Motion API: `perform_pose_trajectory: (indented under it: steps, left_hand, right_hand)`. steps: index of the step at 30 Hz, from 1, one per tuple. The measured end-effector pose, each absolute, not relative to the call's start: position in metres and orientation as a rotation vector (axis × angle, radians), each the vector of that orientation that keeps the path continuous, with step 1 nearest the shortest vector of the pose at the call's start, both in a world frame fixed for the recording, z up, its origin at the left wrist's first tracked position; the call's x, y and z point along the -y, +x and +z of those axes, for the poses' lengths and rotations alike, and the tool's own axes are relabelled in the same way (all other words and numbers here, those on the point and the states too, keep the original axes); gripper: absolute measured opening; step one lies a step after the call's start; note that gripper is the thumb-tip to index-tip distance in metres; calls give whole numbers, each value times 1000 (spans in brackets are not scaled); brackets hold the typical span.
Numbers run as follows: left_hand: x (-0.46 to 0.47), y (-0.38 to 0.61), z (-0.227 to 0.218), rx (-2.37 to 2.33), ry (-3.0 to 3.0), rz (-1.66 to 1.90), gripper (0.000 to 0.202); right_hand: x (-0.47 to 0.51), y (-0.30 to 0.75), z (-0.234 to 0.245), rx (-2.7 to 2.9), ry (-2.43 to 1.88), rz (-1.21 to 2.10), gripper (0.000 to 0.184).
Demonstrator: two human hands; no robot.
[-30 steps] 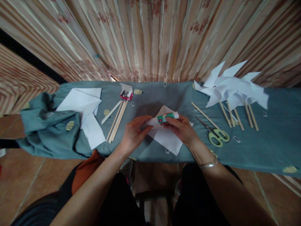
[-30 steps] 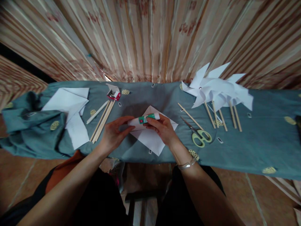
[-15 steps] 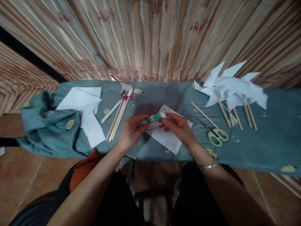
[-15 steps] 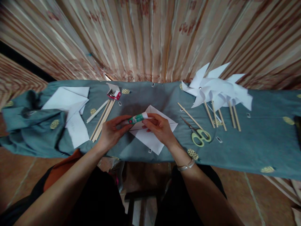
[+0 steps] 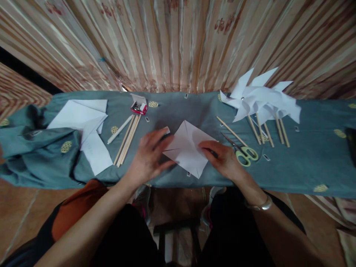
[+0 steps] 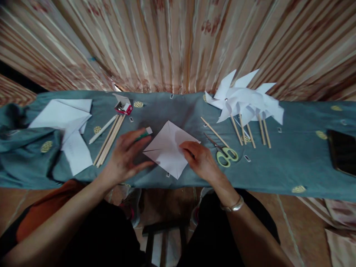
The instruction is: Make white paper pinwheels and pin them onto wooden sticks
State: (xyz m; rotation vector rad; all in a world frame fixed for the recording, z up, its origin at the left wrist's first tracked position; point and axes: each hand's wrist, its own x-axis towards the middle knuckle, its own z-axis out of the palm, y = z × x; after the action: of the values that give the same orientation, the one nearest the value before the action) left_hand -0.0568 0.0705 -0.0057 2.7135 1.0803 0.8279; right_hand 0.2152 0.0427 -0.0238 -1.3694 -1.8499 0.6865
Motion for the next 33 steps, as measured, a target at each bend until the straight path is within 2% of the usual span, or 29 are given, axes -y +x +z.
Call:
perform_pose_trajectory:
  steps: [3,6,10,20,26,33]
  left_hand:
    - [-50,-37,-6,-811,2759,548,47]
    - [-40,-25,-13,-805,2739,525,33]
    - [-42,-21,-20,-822,2772,561,24]
    - [-46,-20,-18,-806,2744,546,27]
    - [-48,-18,-18,-805,2757,574,20]
    - [-52,-17,-15,-841,2569,681,17]
  right_hand:
    - [-40,216,-23,1926,-1355,657,24]
    - [-37,216,-23,1969,-1358,650,25]
    - [-35,217,-24,2008,-1360,633,25]
    - [-31,218,-21,2116,-1331,608,20]
    - [-29,218,-20,2165,-1335,573,20]
    - [-26,216,-16,2039,-1368,724,25]
